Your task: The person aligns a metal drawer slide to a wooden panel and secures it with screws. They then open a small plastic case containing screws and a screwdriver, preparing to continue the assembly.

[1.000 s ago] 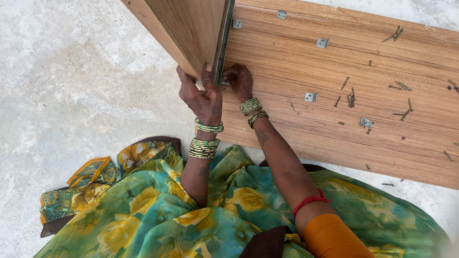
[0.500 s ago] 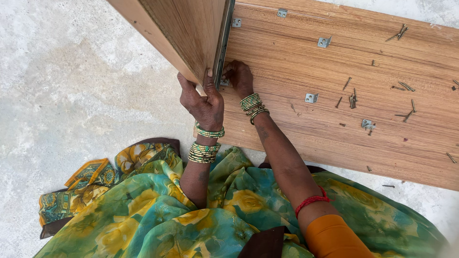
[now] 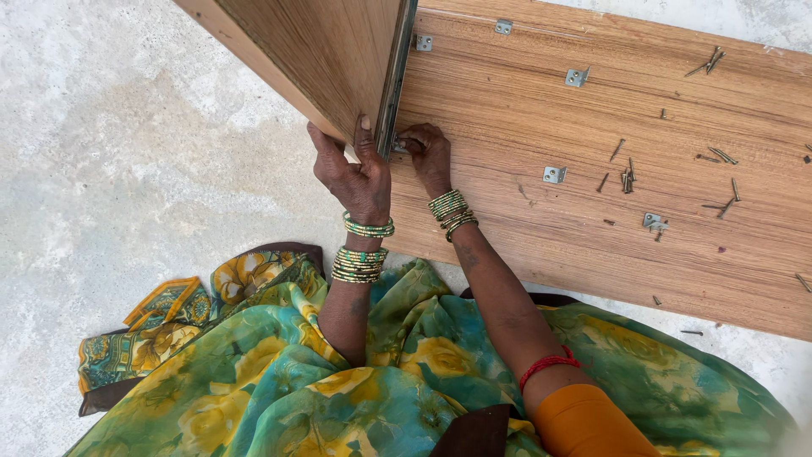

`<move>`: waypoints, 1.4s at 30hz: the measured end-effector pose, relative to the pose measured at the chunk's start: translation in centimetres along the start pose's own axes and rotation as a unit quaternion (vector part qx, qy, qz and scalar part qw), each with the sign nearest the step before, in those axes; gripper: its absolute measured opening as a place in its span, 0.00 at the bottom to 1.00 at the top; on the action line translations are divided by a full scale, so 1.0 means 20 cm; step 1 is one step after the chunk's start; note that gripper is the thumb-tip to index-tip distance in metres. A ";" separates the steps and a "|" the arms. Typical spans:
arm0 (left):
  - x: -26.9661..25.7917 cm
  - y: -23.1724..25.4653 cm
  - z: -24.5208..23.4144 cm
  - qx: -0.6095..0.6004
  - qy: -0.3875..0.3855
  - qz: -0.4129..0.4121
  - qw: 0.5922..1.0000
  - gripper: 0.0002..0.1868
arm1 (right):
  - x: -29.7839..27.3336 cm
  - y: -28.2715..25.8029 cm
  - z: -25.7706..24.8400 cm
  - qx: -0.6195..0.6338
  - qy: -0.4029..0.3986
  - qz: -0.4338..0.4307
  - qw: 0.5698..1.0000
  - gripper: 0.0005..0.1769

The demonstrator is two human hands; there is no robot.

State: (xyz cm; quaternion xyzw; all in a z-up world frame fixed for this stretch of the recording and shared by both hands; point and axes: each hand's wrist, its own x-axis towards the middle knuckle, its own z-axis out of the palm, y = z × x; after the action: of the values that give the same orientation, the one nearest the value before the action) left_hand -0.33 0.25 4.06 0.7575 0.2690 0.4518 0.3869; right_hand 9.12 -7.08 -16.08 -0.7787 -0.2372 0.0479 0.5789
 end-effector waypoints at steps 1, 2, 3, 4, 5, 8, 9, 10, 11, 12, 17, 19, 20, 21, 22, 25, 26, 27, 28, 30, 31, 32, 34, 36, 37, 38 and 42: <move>0.01 0.00 0.00 -0.006 0.003 0.000 1.000 0.27 | 0.00 -0.01 0.00 0.000 0.005 -0.004 1.000 0.12; 0.02 -0.01 0.00 -0.001 0.004 0.003 1.000 0.27 | -0.01 -0.01 0.01 -0.001 0.010 -0.008 1.000 0.13; 0.02 -0.01 -0.01 0.005 0.004 0.004 1.000 0.27 | -0.01 -0.01 0.01 -0.002 0.013 -0.010 1.000 0.13; 0.02 -0.01 -0.01 0.011 0.004 0.005 1.000 0.27 | -0.01 0.00 0.02 0.024 0.009 0.010 1.000 0.13; 0.02 -0.01 -0.01 0.003 0.002 -0.005 1.000 0.26 | -0.02 0.00 0.02 0.050 0.005 0.031 0.998 0.13; 0.02 0.00 -0.01 -0.011 -0.002 -0.022 1.000 0.23 | -0.01 0.03 0.04 0.046 0.014 0.036 0.998 0.12; 0.02 0.00 -0.01 -0.009 0.000 -0.016 1.000 0.23 | 0.01 0.04 0.05 0.032 0.022 0.027 0.999 0.12; 0.02 0.01 -0.01 -0.007 0.002 -0.011 1.000 0.23 | 0.01 0.04 0.07 0.050 0.022 0.039 0.998 0.12; 0.02 0.01 -0.01 -0.006 0.001 -0.010 1.000 0.22 | 0.01 0.05 0.07 0.068 0.022 0.051 0.996 0.12; 0.01 0.01 0.00 -0.005 0.000 -0.009 1.000 0.22 | 0.01 0.05 0.08 0.085 0.022 0.063 0.994 0.12; -0.01 0.01 0.00 0.013 -0.010 -0.009 1.000 0.23 | 0.02 0.09 0.08 0.113 0.001 0.086 0.990 0.11; -0.02 0.01 0.01 0.016 -0.011 -0.006 1.000 0.25 | 0.03 0.10 0.08 0.135 -0.008 0.098 0.986 0.10; -0.02 0.01 0.01 0.015 -0.011 -0.003 1.000 0.25 | 0.04 0.11 0.08 0.152 -0.011 0.098 0.983 0.10; -0.02 0.01 0.01 0.014 -0.011 -0.001 1.000 0.25 | 0.05 0.12 0.08 0.169 -0.013 0.097 0.981 0.09; -0.02 0.01 0.01 0.013 -0.010 0.002 1.000 0.25 | 0.07 0.13 0.07 0.164 -0.033 0.123 0.978 0.09; -0.01 0.03 0.00 0.003 -0.014 0.004 1.000 0.25 | 0.11 0.15 0.04 0.129 -0.085 0.153 0.976 0.08; 0.00 0.03 -0.01 0.006 -0.013 0.004 1.000 0.27 | 0.12 0.16 0.04 0.106 -0.099 0.134 0.980 0.08; 0.01 0.04 -0.01 0.008 -0.012 0.004 1.000 0.28 | 0.13 0.16 0.03 0.082 -0.113 0.113 0.984 0.08; 0.02 0.05 -0.01 0.010 -0.011 0.004 1.000 0.30 | 0.14 0.15 0.02 0.080 -0.109 0.119 0.984 0.08; 0.04 0.06 -0.02 0.002 -0.023 -0.008 1.000 0.28 | 0.14 0.14 0.03 0.077 -0.104 0.131 0.983 0.08; 0.03 0.06 -0.03 -0.002 -0.030 -0.015 0.999 0.27 | 0.13 0.13 0.03 0.076 -0.107 0.137 0.982 0.08; 0.03 0.06 -0.03 0.005 -0.028 -0.016 0.999 0.25 | 0.13 0.13 0.03 0.075 -0.110 0.142 0.981 0.08; 0.04 0.06 -0.03 0.015 -0.023 -0.017 0.999 0.23 | 0.12 0.12 0.03 0.048 -0.115 0.147 0.981 0.08; 0.05 0.05 -0.03 0.007 -0.035 -0.026 0.999 0.19 | 0.14 0.11 0.02 -0.003 -0.115 0.144 0.983 0.08; 0.06 0.04 -0.03 0.003 -0.040 -0.030 0.999 0.18 | 0.14 0.11 0.02 -0.008 -0.110 0.126 0.986 0.08; 0.06 0.02 -0.03 0.007 -0.043 -0.027 0.999 0.19 | 0.14 0.11 0.02 -0.013 -0.105 0.108 0.988 0.08; 0.06 -0.10 0.00 0.082 -0.071 -0.035 0.994 0.23 | 0.12 0.12 0.02 0.029 -0.124 0.095 0.987 0.10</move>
State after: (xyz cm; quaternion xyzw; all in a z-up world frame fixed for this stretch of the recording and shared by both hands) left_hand 0.13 2.30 3.07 0.8069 0.3029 0.3598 0.3573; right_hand 11.92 -6.24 -18.01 -0.7683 -0.2307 0.2058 0.5604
